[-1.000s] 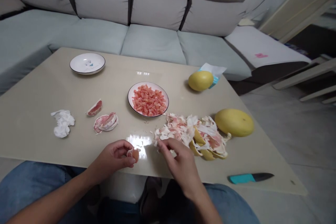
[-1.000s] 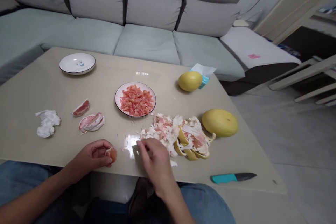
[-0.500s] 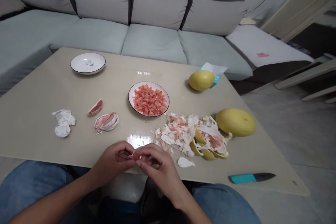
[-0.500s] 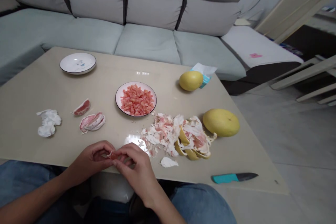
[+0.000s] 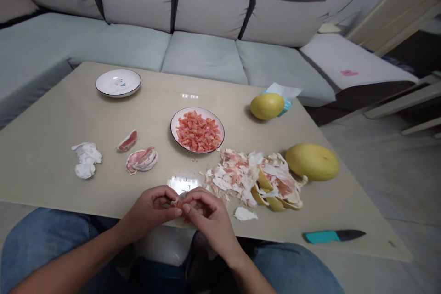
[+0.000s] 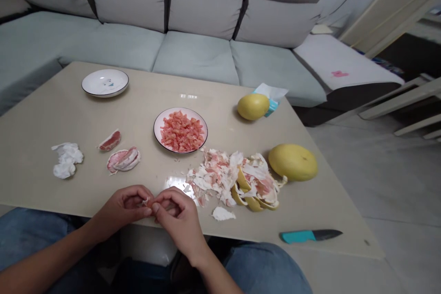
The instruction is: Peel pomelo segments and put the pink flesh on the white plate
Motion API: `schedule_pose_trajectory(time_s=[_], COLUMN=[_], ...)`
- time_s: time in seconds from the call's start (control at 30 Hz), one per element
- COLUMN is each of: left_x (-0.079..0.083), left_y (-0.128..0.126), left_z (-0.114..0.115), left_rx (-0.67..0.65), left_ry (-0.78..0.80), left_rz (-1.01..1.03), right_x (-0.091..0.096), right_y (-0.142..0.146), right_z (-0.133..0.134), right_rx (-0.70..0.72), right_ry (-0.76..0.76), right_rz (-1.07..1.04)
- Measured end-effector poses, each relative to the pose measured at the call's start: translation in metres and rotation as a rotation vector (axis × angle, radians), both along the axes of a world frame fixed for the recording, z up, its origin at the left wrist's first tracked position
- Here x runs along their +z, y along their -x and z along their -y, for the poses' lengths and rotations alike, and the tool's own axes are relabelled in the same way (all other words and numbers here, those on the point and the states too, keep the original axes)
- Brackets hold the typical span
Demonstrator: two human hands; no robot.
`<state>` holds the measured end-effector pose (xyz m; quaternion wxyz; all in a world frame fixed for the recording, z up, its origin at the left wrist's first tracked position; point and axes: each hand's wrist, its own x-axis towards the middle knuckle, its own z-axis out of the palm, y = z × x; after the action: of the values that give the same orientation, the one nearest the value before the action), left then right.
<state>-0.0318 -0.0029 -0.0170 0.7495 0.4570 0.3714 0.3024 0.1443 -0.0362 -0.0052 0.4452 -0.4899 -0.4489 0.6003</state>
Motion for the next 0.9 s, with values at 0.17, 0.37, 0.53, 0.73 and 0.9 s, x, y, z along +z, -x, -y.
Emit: schedule_pose_trajectory(time_s=[0.17, 0.37, 0.53, 0.73, 0.9], left_x=[0.0011, 0.0051, 0.0069, 0.0078, 0.0066], left_y=[-0.0004, -0.0001, 0.0002, 0.0006, 0.0012], left_z=[-0.0013, -0.0033, -0.0036, -0.004, -0.0031], left_rx=[0.027, 0.054, 0.091, 0.106, 0.067], left_ry=[-0.026, 0.023, 0.054, -0.023, -0.059], left_rz=[0.03, 0.056, 0.1, 0.048, 0.092], right_x=[-0.0051, -0.0088, -0.0095, -0.006, -0.005], right_y=[-0.0002, -0.0048, -0.0056, -0.0051, -0.006], right_z=[-0.0027, -0.004, -0.0053, -0.0063, -0.0061], right_rx=[-0.028, -0.036, -0.033, 0.014, 0.011], right_ry=[0.052, 0.164, 0.189, 0.175, 0.221], right_rz=[-0.13, -0.277, -0.401, -0.31, -0.256])
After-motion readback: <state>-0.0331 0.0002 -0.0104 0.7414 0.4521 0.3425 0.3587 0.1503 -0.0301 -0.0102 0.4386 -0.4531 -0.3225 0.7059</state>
